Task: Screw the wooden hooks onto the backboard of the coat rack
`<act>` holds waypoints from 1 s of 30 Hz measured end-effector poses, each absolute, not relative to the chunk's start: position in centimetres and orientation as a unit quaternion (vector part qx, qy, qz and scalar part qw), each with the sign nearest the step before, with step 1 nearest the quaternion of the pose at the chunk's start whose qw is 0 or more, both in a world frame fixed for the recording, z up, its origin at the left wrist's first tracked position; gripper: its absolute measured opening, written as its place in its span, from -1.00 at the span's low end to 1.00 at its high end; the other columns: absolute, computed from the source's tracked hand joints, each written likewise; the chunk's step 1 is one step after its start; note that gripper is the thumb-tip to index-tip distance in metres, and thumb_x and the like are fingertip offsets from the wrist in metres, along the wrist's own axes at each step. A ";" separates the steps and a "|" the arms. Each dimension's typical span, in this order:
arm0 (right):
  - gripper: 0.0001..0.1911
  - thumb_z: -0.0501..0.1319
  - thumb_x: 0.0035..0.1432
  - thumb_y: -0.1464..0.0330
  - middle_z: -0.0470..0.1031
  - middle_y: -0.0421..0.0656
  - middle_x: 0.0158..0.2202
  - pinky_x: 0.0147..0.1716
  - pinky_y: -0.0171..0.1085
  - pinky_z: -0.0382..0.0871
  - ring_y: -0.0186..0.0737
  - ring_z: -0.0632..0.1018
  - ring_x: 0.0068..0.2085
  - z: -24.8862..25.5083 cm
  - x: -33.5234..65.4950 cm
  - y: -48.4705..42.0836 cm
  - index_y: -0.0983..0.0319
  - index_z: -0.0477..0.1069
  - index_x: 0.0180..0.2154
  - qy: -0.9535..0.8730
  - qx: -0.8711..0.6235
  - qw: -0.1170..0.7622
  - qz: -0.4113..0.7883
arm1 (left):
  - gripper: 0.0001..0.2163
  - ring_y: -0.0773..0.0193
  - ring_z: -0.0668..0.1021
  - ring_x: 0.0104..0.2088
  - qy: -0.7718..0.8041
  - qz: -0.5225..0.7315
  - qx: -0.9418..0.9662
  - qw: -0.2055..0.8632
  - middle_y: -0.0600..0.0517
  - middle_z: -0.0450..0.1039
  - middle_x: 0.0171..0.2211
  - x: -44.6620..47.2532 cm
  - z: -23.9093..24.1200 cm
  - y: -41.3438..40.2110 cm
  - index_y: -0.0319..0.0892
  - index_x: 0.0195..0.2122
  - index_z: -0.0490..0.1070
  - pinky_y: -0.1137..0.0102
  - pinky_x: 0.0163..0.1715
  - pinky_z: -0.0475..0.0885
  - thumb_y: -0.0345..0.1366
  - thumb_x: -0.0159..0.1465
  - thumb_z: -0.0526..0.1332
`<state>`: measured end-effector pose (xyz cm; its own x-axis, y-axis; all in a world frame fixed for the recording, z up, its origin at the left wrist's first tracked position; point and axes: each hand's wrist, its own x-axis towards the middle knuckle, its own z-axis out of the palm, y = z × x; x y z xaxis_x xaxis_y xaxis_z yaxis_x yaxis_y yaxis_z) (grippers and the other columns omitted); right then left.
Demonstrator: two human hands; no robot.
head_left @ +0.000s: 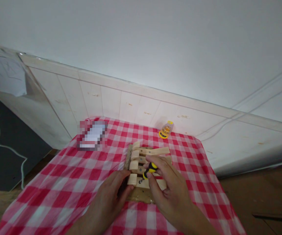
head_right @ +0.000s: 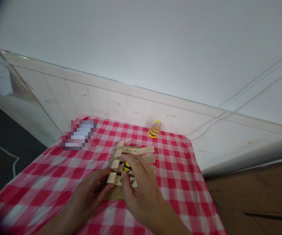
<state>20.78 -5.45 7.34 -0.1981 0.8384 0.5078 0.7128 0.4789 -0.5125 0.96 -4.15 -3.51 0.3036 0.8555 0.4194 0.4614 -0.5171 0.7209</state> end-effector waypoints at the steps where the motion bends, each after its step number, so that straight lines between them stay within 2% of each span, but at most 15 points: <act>1: -0.59 0.16 0.34 0.47 0.60 -0.12 0.04 0.07 -0.17 0.55 -0.14 0.62 0.05 7.3 20.8 -5.5 0.05 0.33 0.17 -0.769 -0.506 0.382 0.083 | -0.77 0.19 0.68 -0.24 0.429 0.406 0.770 0.244 0.01 0.62 -0.17 1.0 -3.5 -4.2 -0.02 0.07 0.37 0.36 -0.25 0.62 -0.29 0.40 0.19; 8: -0.56 0.24 0.34 0.44 0.60 -0.11 0.07 0.00 -0.18 0.58 -0.12 0.63 0.03 6.5 21.1 -4.9 0.04 0.35 0.20 -0.764 -0.504 0.391 0.097 | -0.77 0.17 0.68 -0.21 0.428 0.405 0.770 0.247 -0.01 0.62 -0.15 1.0 -3.7 -4.1 -0.03 0.08 0.37 0.34 -0.23 0.62 -0.28 0.40 0.19; 13: -0.62 0.28 0.34 0.39 0.60 -0.16 -0.01 0.02 -0.17 0.57 -0.14 0.63 -0.01 6.4 21.1 -4.7 0.00 0.39 0.14 -0.767 -0.501 0.389 0.098 | -0.77 0.18 0.68 -0.19 0.422 0.409 0.770 0.247 0.00 0.62 -0.14 0.9 -3.6 -4.0 -0.02 0.08 0.37 0.34 -0.22 0.62 -0.28 0.41 0.19; 19: -0.57 0.16 0.34 0.46 0.56 -0.10 0.06 0.05 -0.14 0.55 -0.12 0.60 0.07 6.7 21.1 -5.4 0.04 0.32 0.19 -0.764 -0.508 0.380 0.119 | -0.77 0.18 0.68 -0.22 0.431 0.403 0.771 0.241 0.02 0.62 -0.16 1.0 -3.7 -4.0 -0.02 0.07 0.37 0.34 -0.24 0.62 -0.29 0.39 0.20; 23: -0.58 0.19 0.32 0.46 0.59 -0.15 0.00 -0.04 -0.17 0.59 -0.14 0.64 -0.01 6.5 21.2 -5.6 0.00 0.32 0.16 -0.750 -0.521 0.391 0.115 | -0.76 0.19 0.68 -0.19 0.430 0.399 0.770 0.250 0.02 0.62 -0.13 0.9 -3.9 -3.9 -0.01 0.08 0.36 0.35 -0.21 0.62 -0.31 0.39 0.20; 30: -0.63 0.20 0.34 0.45 0.59 -0.14 -0.03 0.02 -0.21 0.56 -0.16 0.63 -0.02 7.1 21.2 -5.0 0.05 0.37 0.13 -0.775 -0.492 0.387 0.086 | -0.75 0.18 0.68 -0.17 0.427 0.402 0.772 0.246 0.01 0.62 -0.12 1.0 -4.0 -3.9 -0.01 0.08 0.36 0.34 -0.20 0.62 -0.30 0.39 0.21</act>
<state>21.20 -4.99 7.06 -0.2164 0.8292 0.5155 0.6960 0.5012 -0.5141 0.95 -3.94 -3.99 0.3128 0.8562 0.4112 0.4614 -0.5154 0.7221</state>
